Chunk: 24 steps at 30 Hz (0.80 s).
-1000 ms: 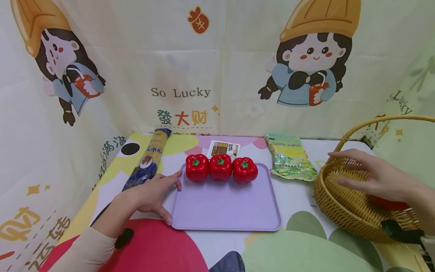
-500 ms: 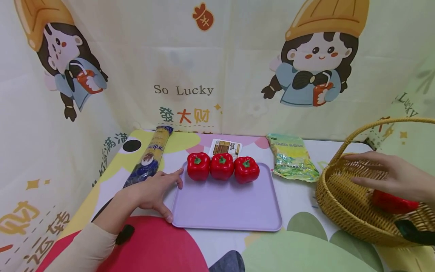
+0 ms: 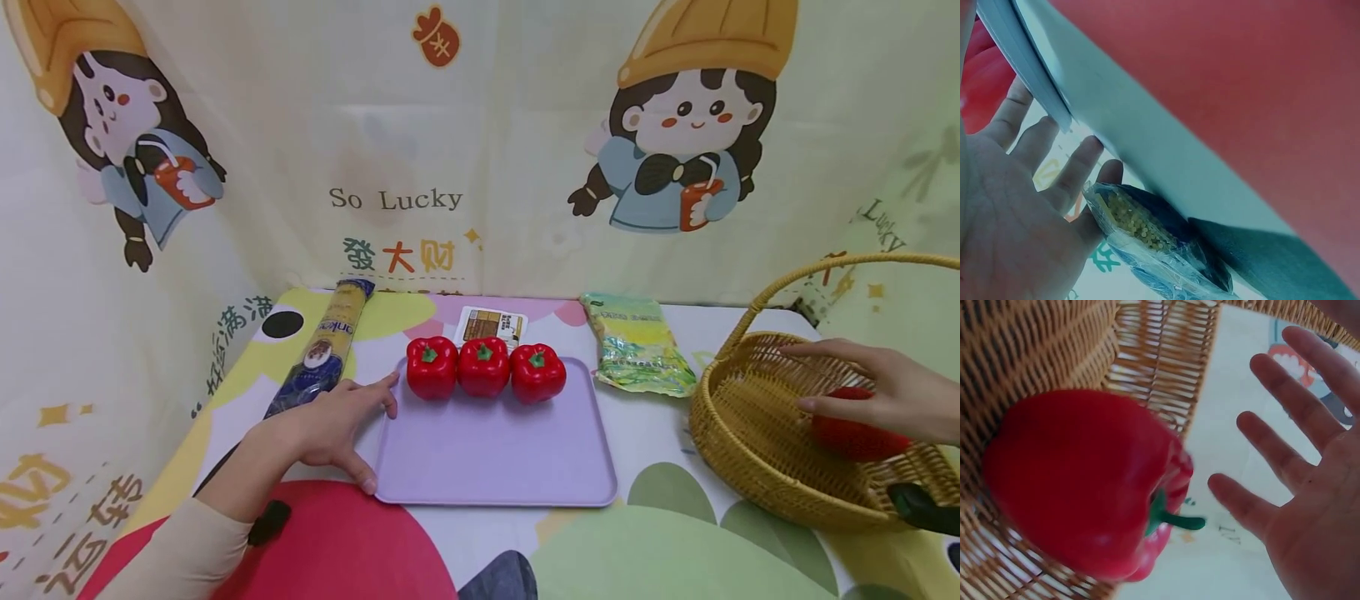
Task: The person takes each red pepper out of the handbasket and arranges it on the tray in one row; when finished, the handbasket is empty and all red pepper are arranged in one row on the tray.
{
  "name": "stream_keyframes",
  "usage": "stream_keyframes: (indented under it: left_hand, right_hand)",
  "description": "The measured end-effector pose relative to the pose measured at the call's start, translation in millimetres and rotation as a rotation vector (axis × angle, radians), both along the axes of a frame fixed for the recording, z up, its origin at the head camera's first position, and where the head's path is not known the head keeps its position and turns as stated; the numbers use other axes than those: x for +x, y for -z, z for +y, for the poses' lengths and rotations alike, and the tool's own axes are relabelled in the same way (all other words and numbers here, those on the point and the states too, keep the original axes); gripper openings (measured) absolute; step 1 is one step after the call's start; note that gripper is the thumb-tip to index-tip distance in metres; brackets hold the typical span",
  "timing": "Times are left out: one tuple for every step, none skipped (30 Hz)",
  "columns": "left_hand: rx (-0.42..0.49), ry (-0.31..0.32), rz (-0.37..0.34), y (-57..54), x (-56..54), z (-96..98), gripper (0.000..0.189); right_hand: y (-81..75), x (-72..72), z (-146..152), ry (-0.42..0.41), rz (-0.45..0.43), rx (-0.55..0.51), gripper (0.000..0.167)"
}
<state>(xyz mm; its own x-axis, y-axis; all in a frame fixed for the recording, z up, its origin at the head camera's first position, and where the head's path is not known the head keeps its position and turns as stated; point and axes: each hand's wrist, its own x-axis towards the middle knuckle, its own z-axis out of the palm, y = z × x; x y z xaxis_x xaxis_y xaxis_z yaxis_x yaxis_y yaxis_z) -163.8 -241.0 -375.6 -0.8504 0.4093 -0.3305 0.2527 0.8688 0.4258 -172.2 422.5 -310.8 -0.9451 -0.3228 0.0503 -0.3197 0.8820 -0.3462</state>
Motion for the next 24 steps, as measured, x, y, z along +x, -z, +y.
stream_keyframes:
  left_hand:
    - [0.000, -0.004, 0.002, -0.3, -0.2, -0.7, 0.082]
    - [0.000, -0.006, 0.002, -0.5, -0.2, -1.2, 0.082]
    - [0.001, -0.007, 0.003, -0.7, -0.3, -1.6, 0.082]
    - [0.002, -0.006, 0.002, -0.8, -0.2, -1.8, 0.083]
    - [-0.002, -0.006, 0.001, -0.8, -0.1, -1.9, 0.083]
    - [-0.003, -0.006, 0.001, -1.2, 0.2, -1.6, 0.083]
    - [-0.005, -0.008, 0.002, -1.4, 0.4, -1.3, 0.083]
    - [-0.011, -0.009, 0.005, -1.4, 0.6, -0.9, 0.083]
    - [-0.013, -0.013, 0.009, -1.4, 0.6, -0.4, 0.083]
    - [-0.016, -0.010, 0.014, -1.6, 0.6, -0.1, 0.084]
    - [-0.018, -0.009, 0.021, -1.6, 0.4, 0.1, 0.084]
    - [-0.020, -0.010, 0.026, -1.7, 0.5, 0.4, 0.084]
    - [-0.024, -0.011, 0.032, -1.6, 0.5, 0.5, 0.084]
    - [-0.023, -0.007, 0.035, -1.9, 0.7, 0.6, 0.084]
    - [-0.019, -0.005, 0.034, -2.1, 1.0, 0.6, 0.084]
    - [-0.019, -0.005, 0.032, -2.0, 1.2, 0.5, 0.084]
    - [-0.019, -0.010, 0.029, -1.8, 1.4, 0.5, 0.083]
    - [-0.016, -0.011, 0.025, -1.7, 1.8, 0.4, 0.083]
    - [-0.014, -0.012, 0.021, -1.8, 2.2, 0.5, 0.083]
    - [-0.012, -0.013, 0.017, -1.9, 2.4, 0.5, 0.083]
    - [-0.013, -0.014, 0.017, -1.9, 2.5, 0.5, 0.083]
    - [-0.015, -0.014, 0.019, -2.2, 2.6, 0.5, 0.083]
    - [-0.014, -0.012, 0.020, -2.7, 2.6, 0.6, 0.083]
    - [-0.016, -0.010, 0.022, -3.0, 2.6, 0.6, 0.084]
  right_hand:
    - [1.9, -0.2, 2, -0.002, 0.001, -0.008, 0.071]
    - [3.9, -0.3, 4, 0.001, -0.006, -0.015, 0.072]
    - [6.4, 0.0, 6, 0.005, -0.006, -0.016, 0.073]
    - [8.9, 0.5, 7, 0.009, -0.002, -0.012, 0.074]
    - [11.4, 1.3, 9, 0.011, -0.002, -0.021, 0.074]
    - [13.6, 2.0, 11, 0.012, 0.003, -0.027, 0.075]
    - [15.3, 2.5, 13, 0.009, 0.015, -0.033, 0.076]
    - [16.6, 2.6, 14, 0.008, 0.025, -0.036, 0.077]
    - [17.9, 2.5, 15, 0.001, 0.042, -0.043, 0.078]
    - [19.0, 2.8, 16, -0.002, 0.052, -0.048, 0.079]
    - [19.9, 2.8, 17, -0.010, 0.063, -0.060, 0.080]
    - [20.4, 2.5, 17, -0.015, 0.079, -0.059, 0.081]
    - [20.8, 2.4, 17, -0.019, 0.092, -0.060, 0.082]
    - [21.4, 2.3, 18, -0.020, 0.099, -0.064, 0.083]
    - [22.0, 2.3, 18, -0.027, 0.103, -0.063, 0.084]
    - [22.7, 2.2, 18, -0.028, 0.104, -0.060, 0.085]
    - [23.4, 2.3, 18, -0.030, 0.106, -0.056, 0.086]
    - [24.4, 2.4, 18, -0.029, 0.105, -0.051, 0.086]
    - [25.2, 2.4, 19, -0.028, 0.100, -0.048, 0.087]
    - [26.0, 2.2, 19, -0.026, 0.095, -0.040, 0.087]
    - [26.6, 2.1, 19, -0.025, 0.095, -0.022, 0.088]
    - [27.0, 2.1, 19, -0.021, 0.090, -0.008, 0.090]
    - [27.3, 2.1, 20, -0.020, 0.082, 0.004, 0.092]
    - [27.6, 1.9, 20, -0.022, 0.078, 0.014, 0.094]
